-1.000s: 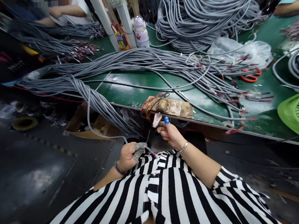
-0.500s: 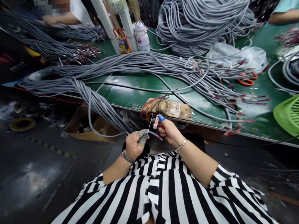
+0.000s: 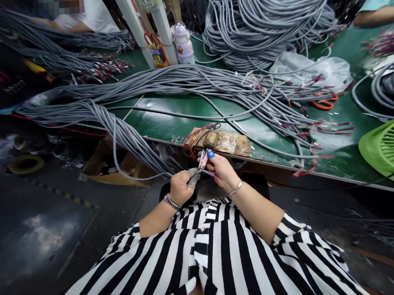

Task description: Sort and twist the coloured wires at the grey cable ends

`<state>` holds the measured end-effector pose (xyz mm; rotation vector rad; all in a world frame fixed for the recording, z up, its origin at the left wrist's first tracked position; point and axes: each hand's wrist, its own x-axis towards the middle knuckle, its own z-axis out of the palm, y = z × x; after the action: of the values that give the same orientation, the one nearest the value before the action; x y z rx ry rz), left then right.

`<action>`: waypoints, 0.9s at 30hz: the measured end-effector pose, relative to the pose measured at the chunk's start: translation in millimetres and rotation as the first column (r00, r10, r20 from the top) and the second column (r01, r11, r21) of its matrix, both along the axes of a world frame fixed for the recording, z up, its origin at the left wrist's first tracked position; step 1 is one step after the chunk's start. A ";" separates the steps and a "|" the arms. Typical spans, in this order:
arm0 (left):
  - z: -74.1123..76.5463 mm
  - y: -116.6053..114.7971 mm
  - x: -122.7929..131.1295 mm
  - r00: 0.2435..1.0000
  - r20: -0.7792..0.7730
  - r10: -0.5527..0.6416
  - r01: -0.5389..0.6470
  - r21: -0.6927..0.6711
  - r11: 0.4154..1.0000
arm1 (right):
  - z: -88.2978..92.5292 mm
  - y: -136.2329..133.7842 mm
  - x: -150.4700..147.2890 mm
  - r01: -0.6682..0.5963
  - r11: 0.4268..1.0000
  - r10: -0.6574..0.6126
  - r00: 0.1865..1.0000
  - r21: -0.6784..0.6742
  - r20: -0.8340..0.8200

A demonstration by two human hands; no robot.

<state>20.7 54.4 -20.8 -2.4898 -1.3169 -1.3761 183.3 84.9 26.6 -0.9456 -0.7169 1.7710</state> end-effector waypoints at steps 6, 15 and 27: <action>5.1 -2.6 0.3 0.999 0.028 -0.031 0.031 -0.015 0.999 | -10.7 -1.3 -2.0 0.009 0.997 -0.013 0.999 -0.072 -0.048; 1.5 -43.5 -26.7 0.998 0.025 -0.060 0.063 -0.131 0.989 | -25.2 -9.4 14.3 -0.048 0.988 0.035 0.995 -0.146 -0.089; -35.9 -36.1 -57.7 0.950 -0.288 0.121 -0.242 -0.432 0.869 | -31.0 -13.7 31.7 -0.089 0.995 0.093 0.989 -0.041 0.116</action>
<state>-36.9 18.3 -56.6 -2.5957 -1.9414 -0.7336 214.9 71.2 -4.4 -1.0632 -0.8176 1.8243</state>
